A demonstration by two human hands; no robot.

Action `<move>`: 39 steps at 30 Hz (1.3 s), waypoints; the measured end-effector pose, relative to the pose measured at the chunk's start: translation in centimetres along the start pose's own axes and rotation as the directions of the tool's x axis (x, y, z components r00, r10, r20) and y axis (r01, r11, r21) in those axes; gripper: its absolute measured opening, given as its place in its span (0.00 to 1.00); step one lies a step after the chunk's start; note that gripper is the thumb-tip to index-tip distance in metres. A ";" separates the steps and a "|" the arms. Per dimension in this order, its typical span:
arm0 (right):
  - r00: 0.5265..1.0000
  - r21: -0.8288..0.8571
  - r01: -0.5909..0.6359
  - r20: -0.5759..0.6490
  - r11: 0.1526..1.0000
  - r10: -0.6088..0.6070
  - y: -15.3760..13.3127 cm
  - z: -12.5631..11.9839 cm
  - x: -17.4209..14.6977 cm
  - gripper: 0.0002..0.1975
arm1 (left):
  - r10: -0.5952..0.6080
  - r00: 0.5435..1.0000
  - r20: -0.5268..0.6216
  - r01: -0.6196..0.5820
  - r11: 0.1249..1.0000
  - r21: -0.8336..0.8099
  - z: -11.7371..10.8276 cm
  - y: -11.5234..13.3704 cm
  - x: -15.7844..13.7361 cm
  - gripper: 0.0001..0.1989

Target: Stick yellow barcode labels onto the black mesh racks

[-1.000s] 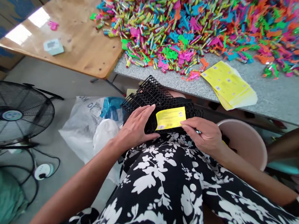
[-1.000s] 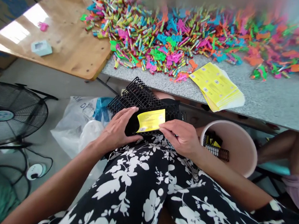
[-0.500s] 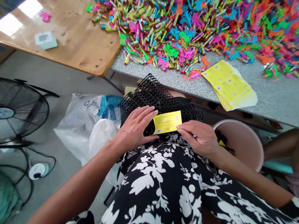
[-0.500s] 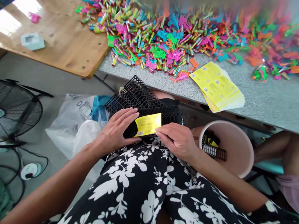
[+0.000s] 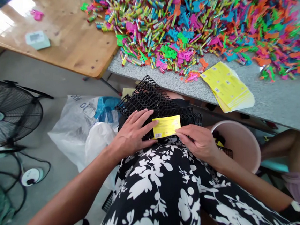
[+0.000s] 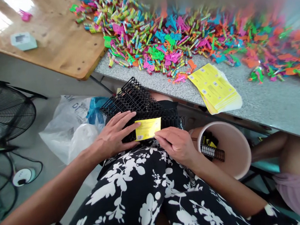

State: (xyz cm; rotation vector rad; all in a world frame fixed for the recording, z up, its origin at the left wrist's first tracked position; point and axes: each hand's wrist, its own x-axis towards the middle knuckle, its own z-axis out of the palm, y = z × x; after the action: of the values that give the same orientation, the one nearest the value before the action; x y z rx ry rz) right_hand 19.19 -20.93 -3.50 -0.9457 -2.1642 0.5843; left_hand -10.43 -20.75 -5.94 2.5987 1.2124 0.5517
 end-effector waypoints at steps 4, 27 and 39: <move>0.999 -0.062 -0.013 0.036 0.998 0.015 0.2 -0.1 -0.2 0.09 | -0.008 1.000 -0.009 0.008 1.000 -0.006 0.2 0.1 0.0 0.29; 0.993 -0.413 0.058 0.117 0.909 -0.010 -0.6 -0.6 -0.4 0.10 | -0.130 0.990 -0.053 0.130 0.991 -0.004 1.2 1.7 0.5 0.29; 0.962 -0.434 0.141 0.271 0.890 -0.021 0.9 0.2 -0.1 0.14 | -0.142 0.989 -0.043 0.145 0.987 0.070 1.3 2.5 1.3 0.30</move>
State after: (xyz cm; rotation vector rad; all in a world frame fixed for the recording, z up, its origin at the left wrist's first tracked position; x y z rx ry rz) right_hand 19.50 -20.48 -4.28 -1.0537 -2.6316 0.1637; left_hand -7.42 -21.42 -5.90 2.5439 1.4436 0.5392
